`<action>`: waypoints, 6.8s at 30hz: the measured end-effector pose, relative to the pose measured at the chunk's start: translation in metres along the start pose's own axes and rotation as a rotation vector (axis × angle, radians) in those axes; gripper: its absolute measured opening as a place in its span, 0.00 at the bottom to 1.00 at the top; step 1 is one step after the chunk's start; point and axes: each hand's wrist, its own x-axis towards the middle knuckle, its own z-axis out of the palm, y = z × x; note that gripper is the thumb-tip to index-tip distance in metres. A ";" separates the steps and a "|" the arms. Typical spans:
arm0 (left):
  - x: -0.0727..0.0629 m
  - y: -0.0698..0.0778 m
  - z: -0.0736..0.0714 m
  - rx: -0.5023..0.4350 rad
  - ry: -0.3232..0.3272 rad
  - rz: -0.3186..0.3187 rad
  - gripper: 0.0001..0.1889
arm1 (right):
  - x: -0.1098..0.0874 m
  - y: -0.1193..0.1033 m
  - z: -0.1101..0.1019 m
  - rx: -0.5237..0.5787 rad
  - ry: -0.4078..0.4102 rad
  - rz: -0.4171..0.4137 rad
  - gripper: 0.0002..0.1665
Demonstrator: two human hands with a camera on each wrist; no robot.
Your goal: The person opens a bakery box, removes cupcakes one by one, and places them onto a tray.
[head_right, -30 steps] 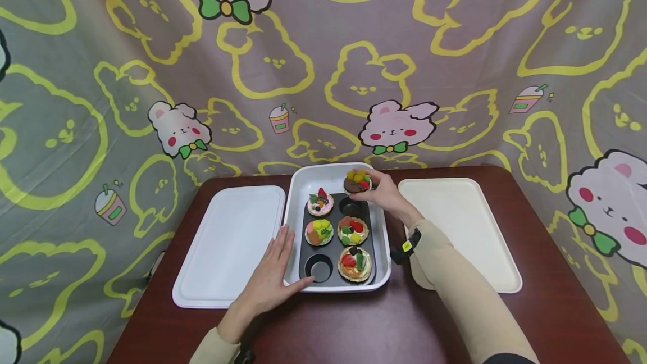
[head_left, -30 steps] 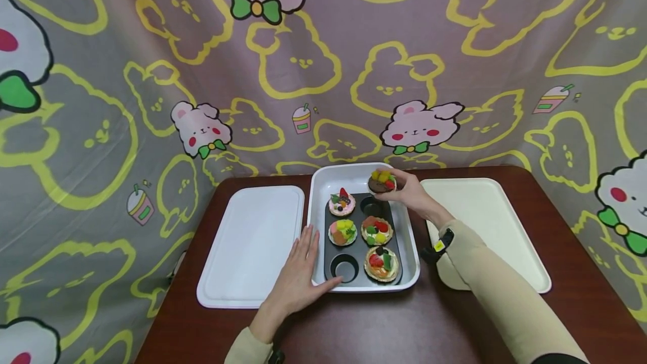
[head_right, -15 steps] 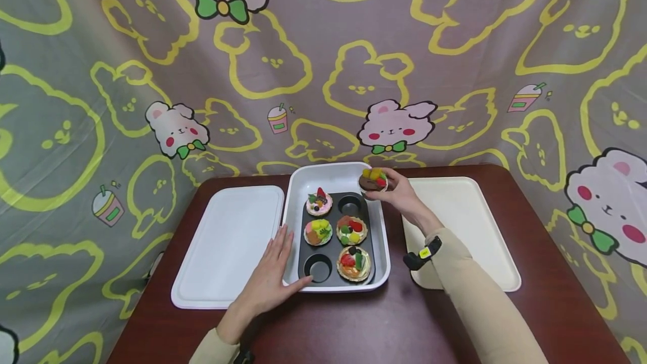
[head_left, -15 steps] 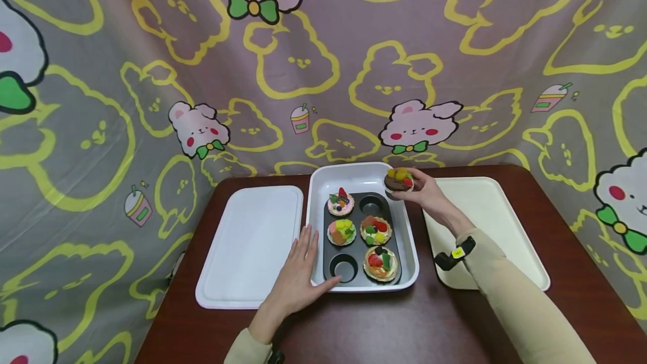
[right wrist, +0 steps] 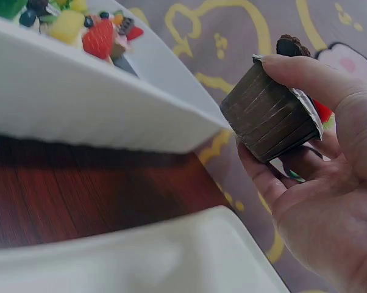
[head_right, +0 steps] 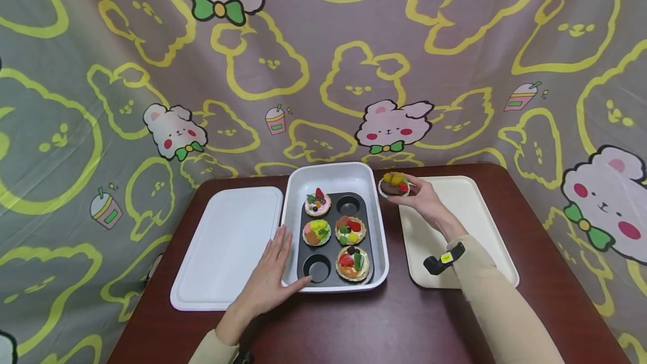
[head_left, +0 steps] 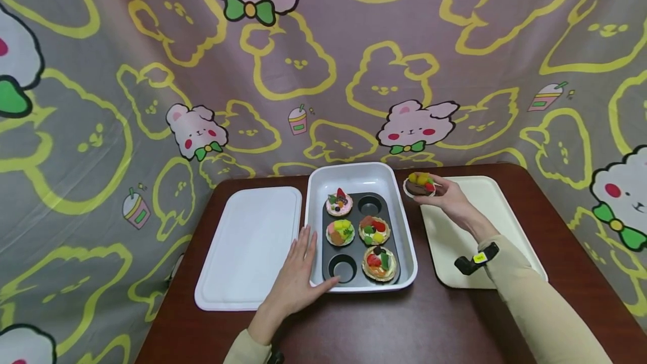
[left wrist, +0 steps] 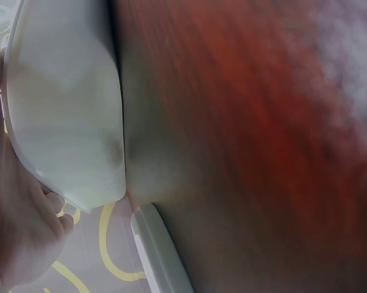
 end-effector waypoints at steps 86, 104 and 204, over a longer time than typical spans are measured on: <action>0.001 0.000 -0.002 -0.014 -0.002 0.011 0.63 | -0.007 0.075 -0.088 -0.370 0.432 0.127 0.48; 0.001 0.000 -0.002 -0.008 -0.007 0.006 0.62 | -0.018 0.091 -0.101 -0.876 0.364 -0.016 0.56; 0.000 0.000 0.003 -0.016 -0.009 -0.010 0.62 | 0.000 0.018 0.103 -0.838 -0.150 -0.509 0.40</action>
